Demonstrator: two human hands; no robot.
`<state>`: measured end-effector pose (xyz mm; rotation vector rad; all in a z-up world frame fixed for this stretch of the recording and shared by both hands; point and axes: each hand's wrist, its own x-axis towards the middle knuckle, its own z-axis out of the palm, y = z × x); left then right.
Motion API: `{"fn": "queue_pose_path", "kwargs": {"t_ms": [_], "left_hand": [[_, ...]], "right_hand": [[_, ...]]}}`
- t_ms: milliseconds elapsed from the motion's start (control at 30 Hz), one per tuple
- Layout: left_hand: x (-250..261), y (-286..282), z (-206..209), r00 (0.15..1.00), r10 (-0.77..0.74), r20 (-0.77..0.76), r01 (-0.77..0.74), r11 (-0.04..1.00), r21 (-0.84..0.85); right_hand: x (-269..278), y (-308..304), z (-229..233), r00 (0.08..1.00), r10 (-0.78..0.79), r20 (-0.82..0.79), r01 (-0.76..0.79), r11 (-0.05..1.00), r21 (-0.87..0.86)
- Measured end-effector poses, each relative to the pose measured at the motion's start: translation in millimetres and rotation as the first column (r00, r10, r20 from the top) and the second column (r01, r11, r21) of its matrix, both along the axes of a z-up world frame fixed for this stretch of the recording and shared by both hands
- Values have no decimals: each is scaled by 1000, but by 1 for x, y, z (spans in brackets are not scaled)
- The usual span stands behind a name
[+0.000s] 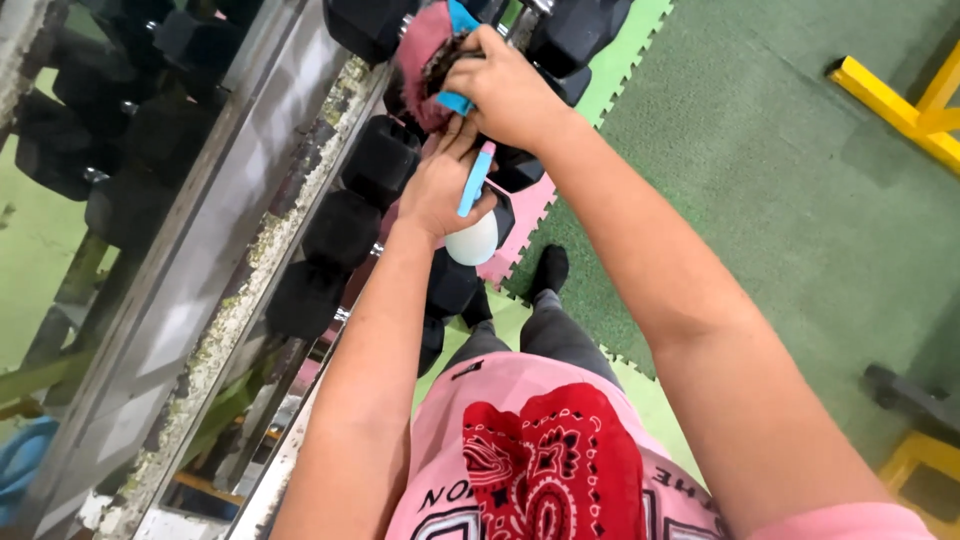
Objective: Cleaning a rack of dumbbells by spraying them with a cleaning solution and wiping them with a cloth.
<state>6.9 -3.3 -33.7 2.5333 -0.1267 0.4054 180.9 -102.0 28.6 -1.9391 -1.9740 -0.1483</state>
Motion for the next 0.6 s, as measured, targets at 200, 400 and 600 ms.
{"fn": "queue_pose_path", "kwargs": {"t_ms": [200, 400, 600], "left_hand": [[0, -2, 1, 995, 10, -101, -18, 997, -71], [-1, -1, 16, 987, 8, 162, 12, 992, -122], [0, 0, 13, 985, 16, 170, 8, 990, -139]], "right_hand": [[7, -2, 3, 934, -334, -127, 311, 936, -167], [-1, 18, -5, 845, -497, -195, 511, 859, 25], [-6, 18, -14, 933, -356, 54, 352, 933, 80]]}}
